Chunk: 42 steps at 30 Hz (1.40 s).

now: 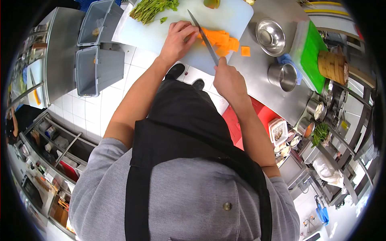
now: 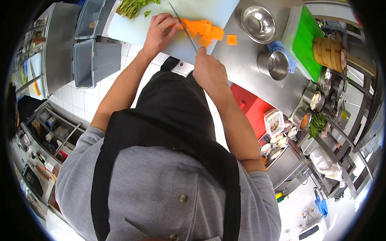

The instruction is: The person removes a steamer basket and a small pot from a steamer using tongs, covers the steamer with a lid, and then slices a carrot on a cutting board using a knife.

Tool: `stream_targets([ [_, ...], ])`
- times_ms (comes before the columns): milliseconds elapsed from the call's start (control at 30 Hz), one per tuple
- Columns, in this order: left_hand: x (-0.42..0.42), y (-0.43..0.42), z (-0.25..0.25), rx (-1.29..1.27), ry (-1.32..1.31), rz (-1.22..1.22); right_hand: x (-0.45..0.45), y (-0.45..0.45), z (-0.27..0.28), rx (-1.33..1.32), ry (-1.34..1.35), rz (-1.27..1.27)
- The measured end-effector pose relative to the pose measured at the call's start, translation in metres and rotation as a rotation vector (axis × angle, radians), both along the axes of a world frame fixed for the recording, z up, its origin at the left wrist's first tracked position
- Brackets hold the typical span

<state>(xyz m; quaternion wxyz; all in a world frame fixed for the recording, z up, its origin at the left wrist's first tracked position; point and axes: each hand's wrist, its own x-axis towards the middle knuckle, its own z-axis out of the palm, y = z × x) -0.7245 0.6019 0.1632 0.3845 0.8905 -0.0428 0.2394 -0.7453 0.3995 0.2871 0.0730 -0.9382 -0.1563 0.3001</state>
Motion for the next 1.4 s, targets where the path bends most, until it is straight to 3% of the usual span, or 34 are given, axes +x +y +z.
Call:
stream_targets([
  [233,-0.001,0.001,0.0,0.005,0.001,-0.003,0.01,0.004,-0.019,0.115,-0.004,-0.018],
  [433,-0.005,0.006,0.005,-0.002,0.019,-0.021,0.004,0.015,-0.011,0.057,0.072,-0.052],
  [667,-0.006,0.009,0.002,-0.001,0.004,0.0,0.008,0.015,-0.044,0.092,0.019,-0.072],
  [867,-0.006,0.01,0.0,0.007,-0.023,-0.016,-0.004,0.012,0.0,0.012,0.017,-0.021],
  [1167,-0.007,0.01,0.004,0.024,0.007,-0.027,-0.01,0.002,0.018,-0.004,0.023,0.003],
  [1333,-0.007,0.009,0.004,0.007,-0.008,-0.014,-0.005,0.004,0.001,0.02,0.002,-0.011],
  [1400,-0.009,0.006,0.004,0.002,-0.019,-0.018,0.002,0.007,-0.038,0.052,-0.011,-0.005],
])
